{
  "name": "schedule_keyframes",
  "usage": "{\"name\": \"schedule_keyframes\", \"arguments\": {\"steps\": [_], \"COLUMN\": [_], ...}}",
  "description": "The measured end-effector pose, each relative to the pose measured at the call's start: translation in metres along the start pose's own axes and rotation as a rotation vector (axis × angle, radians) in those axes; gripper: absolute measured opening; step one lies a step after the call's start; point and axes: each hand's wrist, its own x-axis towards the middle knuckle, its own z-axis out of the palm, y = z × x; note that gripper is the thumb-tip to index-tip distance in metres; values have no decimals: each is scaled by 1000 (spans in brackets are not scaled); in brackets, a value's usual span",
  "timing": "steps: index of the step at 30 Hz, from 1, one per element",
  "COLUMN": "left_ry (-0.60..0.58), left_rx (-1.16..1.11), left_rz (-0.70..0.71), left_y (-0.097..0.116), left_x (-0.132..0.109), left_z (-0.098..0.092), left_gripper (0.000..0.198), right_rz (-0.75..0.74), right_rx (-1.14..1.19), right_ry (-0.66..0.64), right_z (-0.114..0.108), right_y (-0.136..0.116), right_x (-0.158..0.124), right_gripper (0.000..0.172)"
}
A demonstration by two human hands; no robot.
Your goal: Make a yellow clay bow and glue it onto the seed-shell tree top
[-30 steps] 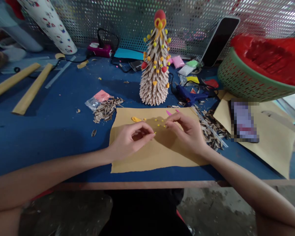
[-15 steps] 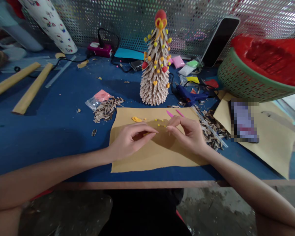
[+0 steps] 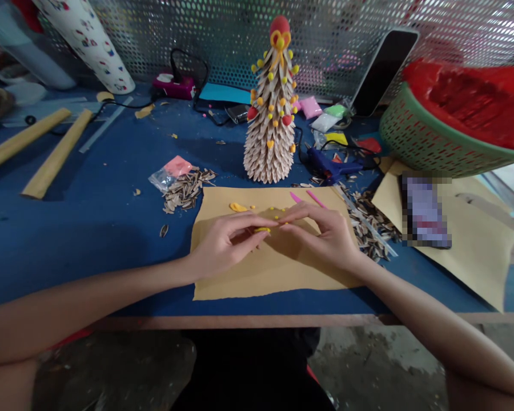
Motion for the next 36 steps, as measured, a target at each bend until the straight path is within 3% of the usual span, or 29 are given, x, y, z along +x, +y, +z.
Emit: {"name": "schedule_keyframes", "arguments": {"steps": [7, 17, 23, 29, 36], "left_ry": [8, 34, 43, 46, 61], "left_rx": [9, -15, 7, 14, 37], "left_rz": [25, -19, -23, -26, -2], "left_y": [-2, -1, 2, 2, 1], "left_x": [-1, 0, 2, 1, 1], "left_z": [-1, 0, 0, 0, 0], "left_gripper": [21, 20, 20, 21, 19], "right_rz": [7, 16, -17, -15, -55], "right_rx": [7, -18, -49, -50, -81], "right_ry": [26, 21, 43, -24, 16], "right_z": [2, -2, -1, -3, 0], "right_y": [1, -2, 1, -1, 1], "right_x": [-1, 0, 1, 1, 0], "right_gripper": [1, 14, 3, 13, 3]}}
